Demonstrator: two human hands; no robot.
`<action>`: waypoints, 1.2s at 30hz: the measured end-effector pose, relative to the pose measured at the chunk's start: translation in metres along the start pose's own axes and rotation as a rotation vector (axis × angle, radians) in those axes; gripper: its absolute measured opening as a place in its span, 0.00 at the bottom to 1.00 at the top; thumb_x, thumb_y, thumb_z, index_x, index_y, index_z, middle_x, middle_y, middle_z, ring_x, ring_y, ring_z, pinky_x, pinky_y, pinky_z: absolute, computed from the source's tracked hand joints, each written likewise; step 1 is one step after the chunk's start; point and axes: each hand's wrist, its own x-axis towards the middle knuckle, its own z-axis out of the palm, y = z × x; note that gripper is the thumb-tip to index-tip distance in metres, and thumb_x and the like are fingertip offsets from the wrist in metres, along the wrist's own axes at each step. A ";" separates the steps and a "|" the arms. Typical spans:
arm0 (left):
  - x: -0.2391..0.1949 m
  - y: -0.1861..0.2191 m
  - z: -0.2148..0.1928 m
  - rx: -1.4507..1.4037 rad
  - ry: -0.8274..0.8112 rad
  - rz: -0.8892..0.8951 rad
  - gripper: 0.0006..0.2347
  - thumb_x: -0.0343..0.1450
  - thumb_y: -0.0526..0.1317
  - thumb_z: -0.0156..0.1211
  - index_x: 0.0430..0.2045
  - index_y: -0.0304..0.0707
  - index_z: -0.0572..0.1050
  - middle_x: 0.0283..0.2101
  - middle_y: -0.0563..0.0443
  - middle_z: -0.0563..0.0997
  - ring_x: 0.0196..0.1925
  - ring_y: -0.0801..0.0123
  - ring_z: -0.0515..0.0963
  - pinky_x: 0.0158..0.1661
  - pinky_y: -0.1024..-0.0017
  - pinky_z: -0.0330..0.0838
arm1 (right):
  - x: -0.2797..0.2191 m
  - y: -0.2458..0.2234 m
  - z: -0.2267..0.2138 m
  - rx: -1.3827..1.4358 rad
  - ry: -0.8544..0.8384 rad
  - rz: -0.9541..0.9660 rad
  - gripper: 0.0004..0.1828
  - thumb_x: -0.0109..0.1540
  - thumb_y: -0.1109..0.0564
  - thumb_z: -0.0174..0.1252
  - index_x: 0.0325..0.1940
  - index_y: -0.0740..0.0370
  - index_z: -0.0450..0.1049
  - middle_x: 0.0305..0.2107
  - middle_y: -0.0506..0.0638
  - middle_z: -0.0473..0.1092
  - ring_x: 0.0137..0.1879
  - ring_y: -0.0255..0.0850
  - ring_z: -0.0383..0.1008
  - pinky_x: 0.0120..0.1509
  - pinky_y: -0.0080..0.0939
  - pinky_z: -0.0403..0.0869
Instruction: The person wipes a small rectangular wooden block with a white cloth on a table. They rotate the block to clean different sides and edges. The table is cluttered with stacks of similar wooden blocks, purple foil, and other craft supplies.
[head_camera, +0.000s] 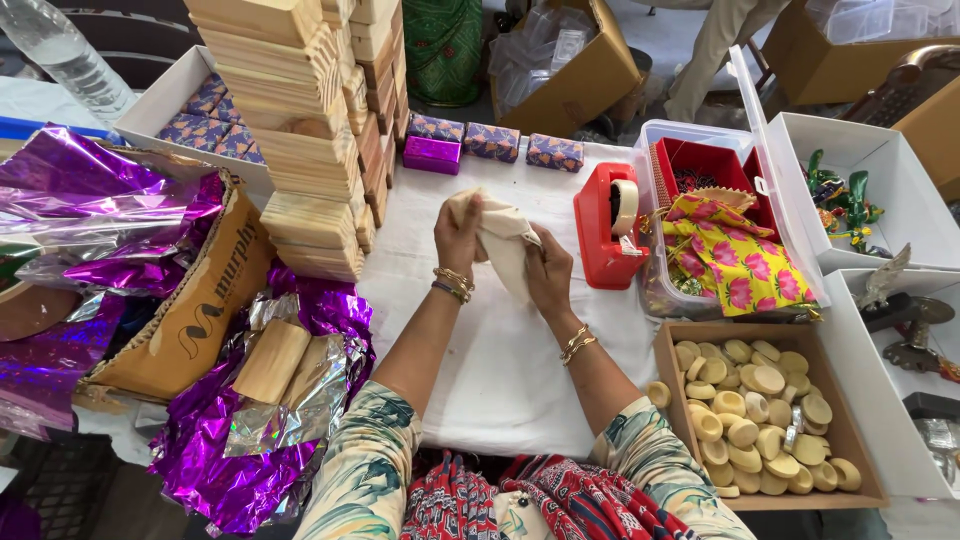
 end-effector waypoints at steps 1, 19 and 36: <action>-0.002 -0.002 0.001 -0.001 -0.002 0.003 0.26 0.68 0.57 0.65 0.50 0.37 0.73 0.45 0.46 0.81 0.45 0.68 0.81 0.43 0.70 0.80 | 0.000 0.006 0.001 0.000 0.001 -0.004 0.15 0.68 0.58 0.52 0.57 0.65 0.73 0.31 0.45 0.73 0.36 0.29 0.68 0.43 0.32 0.71; 0.012 -0.038 0.000 0.046 0.055 0.251 0.17 0.79 0.53 0.49 0.50 0.37 0.72 0.47 0.48 0.79 0.47 0.69 0.79 0.48 0.71 0.76 | 0.007 -0.023 -0.012 0.568 -0.371 0.236 0.34 0.57 0.69 0.62 0.67 0.60 0.65 0.48 0.48 0.74 0.54 0.34 0.75 0.61 0.34 0.74; -0.017 -0.017 0.022 0.204 0.036 -0.067 0.29 0.69 0.61 0.50 0.64 0.54 0.56 0.40 0.46 0.81 0.33 0.63 0.85 0.23 0.72 0.79 | -0.017 0.050 0.023 0.183 -0.209 0.221 0.30 0.75 0.47 0.45 0.77 0.64 0.52 0.69 0.55 0.60 0.75 0.43 0.58 0.77 0.41 0.58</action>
